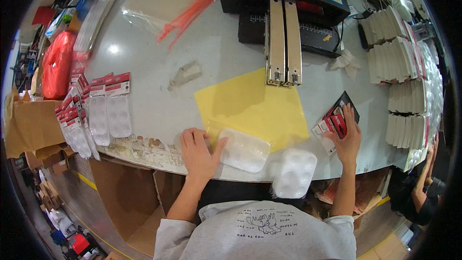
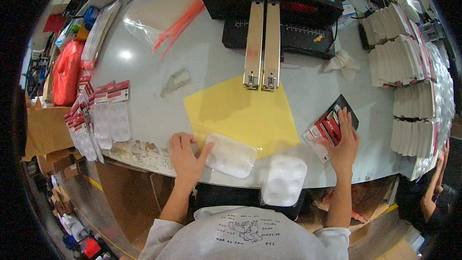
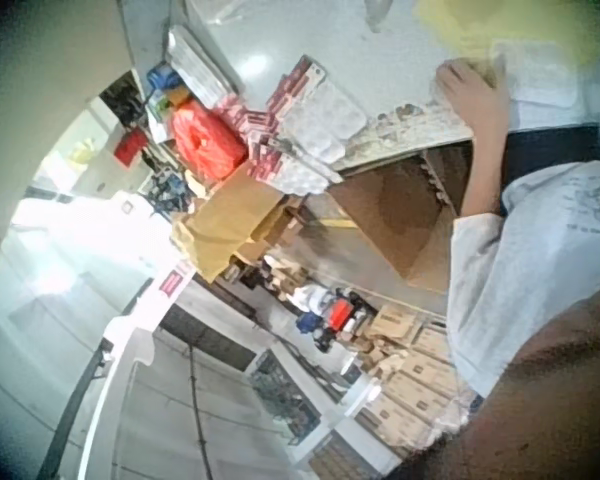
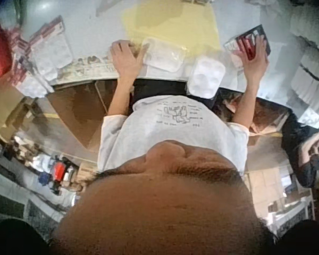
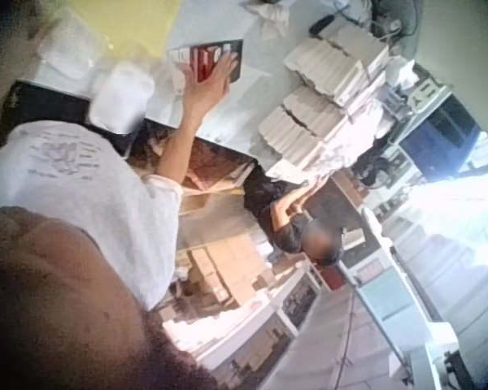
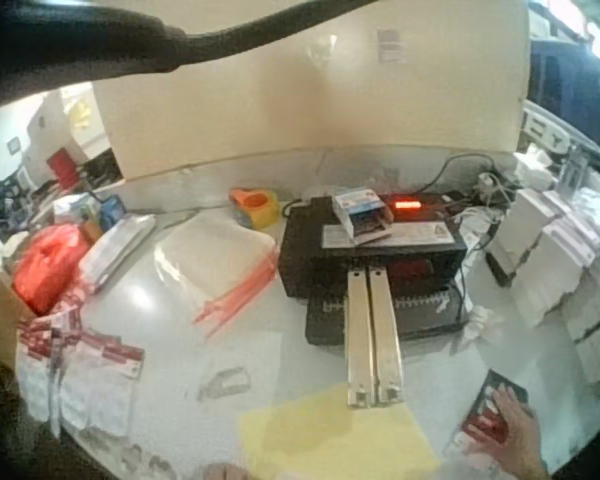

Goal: The person repeatedly picks white plastic mixing palettes from a cardboard box, places them into clear plastic bags, inserts red Artix labels, and sets the sealed packages on the table. The process is repeated multiple times with consistent handling of palettes, bags, and labels.

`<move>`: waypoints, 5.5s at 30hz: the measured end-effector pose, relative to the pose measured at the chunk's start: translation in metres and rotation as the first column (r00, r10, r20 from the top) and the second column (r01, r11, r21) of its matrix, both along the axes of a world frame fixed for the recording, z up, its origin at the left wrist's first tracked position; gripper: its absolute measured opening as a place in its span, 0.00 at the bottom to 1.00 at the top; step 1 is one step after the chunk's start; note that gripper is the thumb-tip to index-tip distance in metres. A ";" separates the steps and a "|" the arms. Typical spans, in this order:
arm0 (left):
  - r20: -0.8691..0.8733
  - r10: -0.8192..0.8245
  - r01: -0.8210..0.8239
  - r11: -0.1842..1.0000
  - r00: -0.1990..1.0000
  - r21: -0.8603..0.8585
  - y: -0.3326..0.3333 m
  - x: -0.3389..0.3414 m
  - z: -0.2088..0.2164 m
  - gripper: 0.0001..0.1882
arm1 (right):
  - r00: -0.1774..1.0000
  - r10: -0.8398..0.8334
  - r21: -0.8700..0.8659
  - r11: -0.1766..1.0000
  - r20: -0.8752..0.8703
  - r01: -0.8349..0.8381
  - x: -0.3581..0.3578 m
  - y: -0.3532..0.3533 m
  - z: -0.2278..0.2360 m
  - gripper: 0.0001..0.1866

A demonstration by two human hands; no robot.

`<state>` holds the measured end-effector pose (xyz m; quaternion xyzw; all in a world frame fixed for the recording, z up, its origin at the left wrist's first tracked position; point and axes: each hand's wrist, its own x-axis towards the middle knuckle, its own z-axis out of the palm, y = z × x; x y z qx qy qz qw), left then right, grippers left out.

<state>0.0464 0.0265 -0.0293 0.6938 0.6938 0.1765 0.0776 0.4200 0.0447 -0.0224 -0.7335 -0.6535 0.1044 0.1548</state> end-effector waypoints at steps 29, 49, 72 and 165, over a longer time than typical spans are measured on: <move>0.966 0.257 0.221 0.942 0.009 -0.253 0.033 0.053 0.065 0.10 | 0.733 -0.132 -0.423 0.877 -0.668 -0.228 -0.111 0.037 0.097 0.23; 0.815 0.096 0.227 0.936 0.572 -0.270 0.021 0.076 0.063 0.07 | 0.739 0.458 -0.141 0.796 -0.494 -0.588 -0.099 0.060 0.094 0.21; 0.839 0.221 -0.021 0.970 0.497 -0.243 0.050 0.080 0.039 0.12 | 0.320 -0.394 -0.461 0.872 -0.861 -0.165 -0.100 0.046 0.047 0.10; 0.686 0.192 -0.132 0.981 0.702 -0.140 0.096 0.048 0.021 0.12 | 0.703 -0.106 -0.057 0.994 -0.703 0.093 -0.057 0.060 0.039 0.23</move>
